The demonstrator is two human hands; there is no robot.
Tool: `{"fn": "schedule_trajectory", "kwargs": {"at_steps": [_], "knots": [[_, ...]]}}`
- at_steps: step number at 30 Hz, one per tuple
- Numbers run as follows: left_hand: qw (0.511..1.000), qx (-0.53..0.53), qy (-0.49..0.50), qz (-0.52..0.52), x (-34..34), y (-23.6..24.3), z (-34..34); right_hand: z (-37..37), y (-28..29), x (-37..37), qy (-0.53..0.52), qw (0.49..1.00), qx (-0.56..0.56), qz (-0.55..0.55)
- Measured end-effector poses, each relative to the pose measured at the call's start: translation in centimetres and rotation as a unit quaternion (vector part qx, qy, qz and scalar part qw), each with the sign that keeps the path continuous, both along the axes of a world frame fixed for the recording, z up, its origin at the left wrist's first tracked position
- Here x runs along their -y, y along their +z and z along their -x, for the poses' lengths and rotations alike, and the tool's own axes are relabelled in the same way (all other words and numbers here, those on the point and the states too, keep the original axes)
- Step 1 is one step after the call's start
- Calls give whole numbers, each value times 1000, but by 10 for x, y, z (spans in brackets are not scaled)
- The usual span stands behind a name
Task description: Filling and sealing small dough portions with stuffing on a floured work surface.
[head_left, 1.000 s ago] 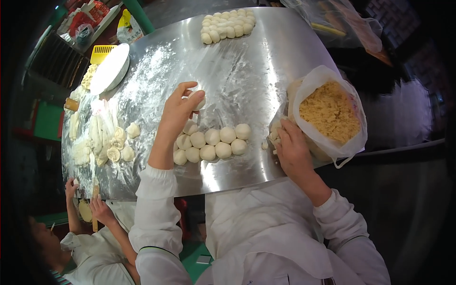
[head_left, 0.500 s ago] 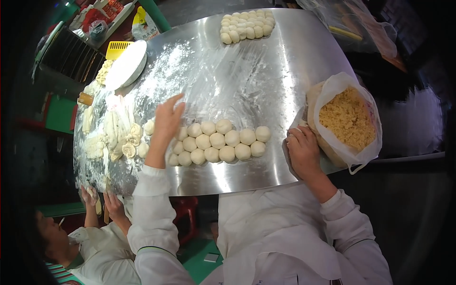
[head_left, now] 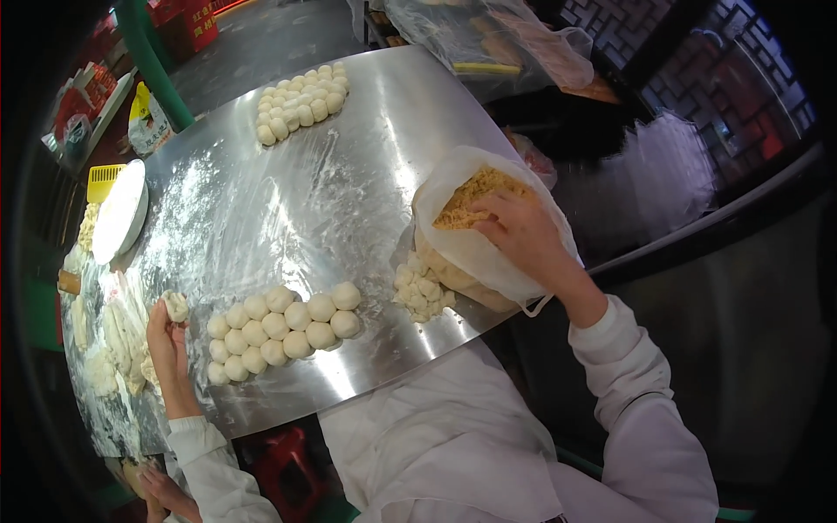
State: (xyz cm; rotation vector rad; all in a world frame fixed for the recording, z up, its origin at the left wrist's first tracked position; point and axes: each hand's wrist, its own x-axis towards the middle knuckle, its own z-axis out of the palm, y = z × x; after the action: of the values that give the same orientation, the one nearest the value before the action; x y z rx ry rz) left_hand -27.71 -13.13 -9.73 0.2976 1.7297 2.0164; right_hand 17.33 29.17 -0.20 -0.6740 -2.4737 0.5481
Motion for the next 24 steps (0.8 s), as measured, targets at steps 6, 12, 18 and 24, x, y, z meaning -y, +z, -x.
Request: {"fn": "schedule_trajectory", "kwargs": {"at_steps": [6,12,18,24], "knots": [[988,35,-141,-54,-106,61,-115,-5,-6,-24,90,981,159,-58],[959,70,-270,-46,-159,87,-189,2,-20,-37,98,975,201,-3],[918,82,-367,-127,-242,125,-263,-12,-16,-71,55,989,129,-35],[792,-116,-584,134,-317,109,-303,-25,-12,-57,74,983,169,-2]]}}
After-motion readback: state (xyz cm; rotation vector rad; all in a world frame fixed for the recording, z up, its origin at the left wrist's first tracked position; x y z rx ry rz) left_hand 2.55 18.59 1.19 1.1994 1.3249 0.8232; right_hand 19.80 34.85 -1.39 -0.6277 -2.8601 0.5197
